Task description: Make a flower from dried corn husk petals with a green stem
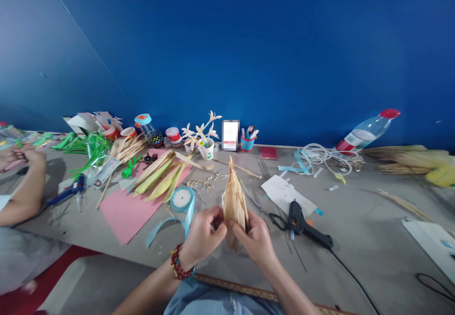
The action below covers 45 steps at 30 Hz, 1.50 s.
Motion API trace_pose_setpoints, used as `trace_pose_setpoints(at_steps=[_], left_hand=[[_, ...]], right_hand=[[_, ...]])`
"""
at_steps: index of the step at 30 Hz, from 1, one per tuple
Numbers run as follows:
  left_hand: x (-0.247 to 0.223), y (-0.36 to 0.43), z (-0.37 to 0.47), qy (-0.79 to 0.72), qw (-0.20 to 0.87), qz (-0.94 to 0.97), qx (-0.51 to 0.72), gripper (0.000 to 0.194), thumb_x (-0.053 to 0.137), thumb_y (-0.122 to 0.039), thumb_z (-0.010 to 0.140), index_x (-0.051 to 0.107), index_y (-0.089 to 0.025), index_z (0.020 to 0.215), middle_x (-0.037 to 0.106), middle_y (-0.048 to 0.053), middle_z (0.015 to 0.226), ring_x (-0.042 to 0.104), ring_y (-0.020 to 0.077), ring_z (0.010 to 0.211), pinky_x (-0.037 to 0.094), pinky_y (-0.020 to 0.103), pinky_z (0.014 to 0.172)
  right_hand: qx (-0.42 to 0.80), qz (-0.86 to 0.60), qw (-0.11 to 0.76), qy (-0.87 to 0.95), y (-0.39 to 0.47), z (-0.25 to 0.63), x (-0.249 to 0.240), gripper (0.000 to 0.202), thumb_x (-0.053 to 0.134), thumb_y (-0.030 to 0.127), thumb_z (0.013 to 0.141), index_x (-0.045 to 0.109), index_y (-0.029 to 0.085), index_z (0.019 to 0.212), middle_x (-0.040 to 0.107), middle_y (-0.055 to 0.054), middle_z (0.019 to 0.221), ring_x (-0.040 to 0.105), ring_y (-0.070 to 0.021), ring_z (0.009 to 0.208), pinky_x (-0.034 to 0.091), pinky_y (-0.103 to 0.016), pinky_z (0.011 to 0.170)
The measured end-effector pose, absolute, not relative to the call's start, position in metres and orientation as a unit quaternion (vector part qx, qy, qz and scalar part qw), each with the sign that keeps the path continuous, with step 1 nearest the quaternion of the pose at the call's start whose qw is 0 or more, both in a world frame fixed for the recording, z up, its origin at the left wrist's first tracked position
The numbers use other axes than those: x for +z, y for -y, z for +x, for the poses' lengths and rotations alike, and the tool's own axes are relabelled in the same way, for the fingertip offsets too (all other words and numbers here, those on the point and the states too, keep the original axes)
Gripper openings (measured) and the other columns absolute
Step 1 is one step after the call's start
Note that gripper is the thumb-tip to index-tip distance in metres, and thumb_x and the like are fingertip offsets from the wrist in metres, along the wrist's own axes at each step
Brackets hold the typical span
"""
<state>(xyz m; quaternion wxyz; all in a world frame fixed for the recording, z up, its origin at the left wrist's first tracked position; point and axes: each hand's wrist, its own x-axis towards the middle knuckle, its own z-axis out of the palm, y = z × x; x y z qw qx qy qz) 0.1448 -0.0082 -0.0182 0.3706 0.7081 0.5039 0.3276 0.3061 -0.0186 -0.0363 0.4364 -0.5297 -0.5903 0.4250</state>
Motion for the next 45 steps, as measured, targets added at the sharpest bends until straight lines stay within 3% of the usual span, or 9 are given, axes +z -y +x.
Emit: trace_pose_setpoints(at_steps=[12, 21, 25, 30, 32, 35, 37, 41, 45], left_hand=[[-0.02, 0.009, 0.144, -0.514, 0.349, 0.715, 0.319, 0.014, 0.049, -0.011, 0.077, 0.045, -0.021, 0.068, 0.05, -0.004, 0.059, 0.048, 0.0118, 0.055, 0.035, 0.023, 0.056], [-0.024, 0.009, 0.146, -0.543, 0.267, 0.737, 0.301, 0.011, 0.052, -0.015, 0.077, 0.047, -0.021, 0.069, 0.054, -0.003, 0.058, 0.052, 0.0139, 0.057, 0.037, 0.024, 0.058], [-0.032, -0.002, 0.129, -0.589, 0.204, 0.725, 0.292, 0.007, 0.05, -0.019, 0.081, 0.052, -0.021, 0.074, 0.056, -0.002, 0.06, 0.054, 0.0149, 0.056, 0.038, 0.025, 0.058], [-0.035, -0.018, 0.088, -0.657, 0.131, 0.677, 0.304, 0.013, 0.049, -0.025, 0.085, 0.05, -0.022, 0.072, 0.051, -0.002, 0.059, 0.053, 0.0163, 0.058, 0.038, 0.025, 0.056], [-0.032, -0.019, 0.085, -0.642, 0.205, 0.656, 0.339, 0.014, 0.048, -0.026, 0.087, 0.053, -0.021, 0.075, 0.053, -0.002, 0.061, 0.053, 0.015, 0.057, 0.04, 0.024, 0.056], [-0.023, -0.011, 0.105, -0.511, 0.442, 0.641, 0.365, 0.02, 0.044, -0.024, 0.091, 0.057, -0.019, 0.078, 0.061, 0.003, 0.075, 0.059, 0.0145, 0.064, 0.047, 0.024, 0.059], [-0.017, -0.005, 0.127, -0.446, 0.528, 0.626, 0.361, 0.02, 0.046, -0.027, 0.093, 0.058, -0.017, 0.08, 0.061, 0.003, 0.075, 0.058, 0.0133, 0.063, 0.048, 0.024, 0.059], [-0.014, 0.001, 0.157, -0.389, 0.606, 0.59, 0.365, 0.023, 0.052, -0.036, 0.094, 0.059, -0.015, 0.091, 0.057, 0.001, 0.073, 0.056, 0.0102, 0.057, 0.046, 0.022, 0.055], [-0.019, -0.001, 0.16, -0.382, 0.626, 0.577, 0.36, 0.024, 0.055, -0.038, 0.093, 0.058, -0.015, 0.088, 0.053, -0.001, 0.071, 0.053, 0.0086, 0.054, 0.044, 0.02, 0.053]], right_hand=[[0.432, -0.511, 0.437, 0.601, 0.015, 0.306, -0.038, 0.013, 0.057, 0.025, 0.08, 0.064, 0.014, 0.083, 0.061, 0.001, 0.066, 0.053, -0.0148, 0.058, 0.041, -0.022, 0.054], [0.397, -0.53, 0.437, 0.609, 0.021, 0.305, -0.035, 0.017, 0.058, 0.03, 0.08, 0.061, 0.015, 0.074, 0.051, 0.003, 0.057, 0.042, -0.0116, 0.052, 0.034, -0.022, 0.049], [0.411, -0.532, 0.481, 0.563, 0.022, 0.317, -0.026, 0.024, 0.063, 0.033, 0.078, 0.054, 0.017, 0.063, 0.04, 0.006, 0.052, 0.034, -0.0092, 0.047, 0.029, -0.021, 0.044], [0.438, -0.578, 0.583, 0.367, 0.022, 0.349, -0.02, 0.031, 0.077, 0.044, 0.068, 0.062, 0.016, 0.071, 0.054, 0.002, 0.055, 0.045, -0.0124, 0.046, 0.039, -0.023, 0.044], [0.483, -0.578, 0.574, 0.321, 0.021, 0.354, -0.019, 0.035, 0.078, 0.046, 0.066, 0.065, 0.016, 0.075, 0.055, 0.001, 0.054, 0.047, -0.0135, 0.045, 0.038, -0.024, 0.041], [0.548, -0.547, 0.524, 0.355, 0.02, 0.348, -0.021, 0.033, 0.075, 0.044, 0.068, 0.067, 0.015, 0.08, 0.057, 0.0, 0.056, 0.049, -0.0143, 0.047, 0.038, -0.023, 0.041], [0.548, -0.527, 0.511, 0.4, 0.02, 0.338, -0.024, 0.028, 0.071, 0.041, 0.071, 0.065, 0.016, 0.08, 0.057, 0.001, 0.059, 0.049, -0.014, 0.049, 0.039, -0.023, 0.043], [0.525, -0.501, 0.49, 0.483, 0.018, 0.326, -0.029, 0.019, 0.06, 0.036, 0.08, 0.059, 0.017, 0.08, 0.059, 0.0, 0.065, 0.052, -0.0149, 0.056, 0.044, -0.023, 0.051], [0.486, -0.506, 0.463, 0.542, 0.017, 0.329, -0.032, 0.014, 0.053, 0.03, 0.083, 0.056, 0.017, 0.081, 0.056, 0.001, 0.064, 0.05, -0.0144, 0.056, 0.042, -0.023, 0.052]])
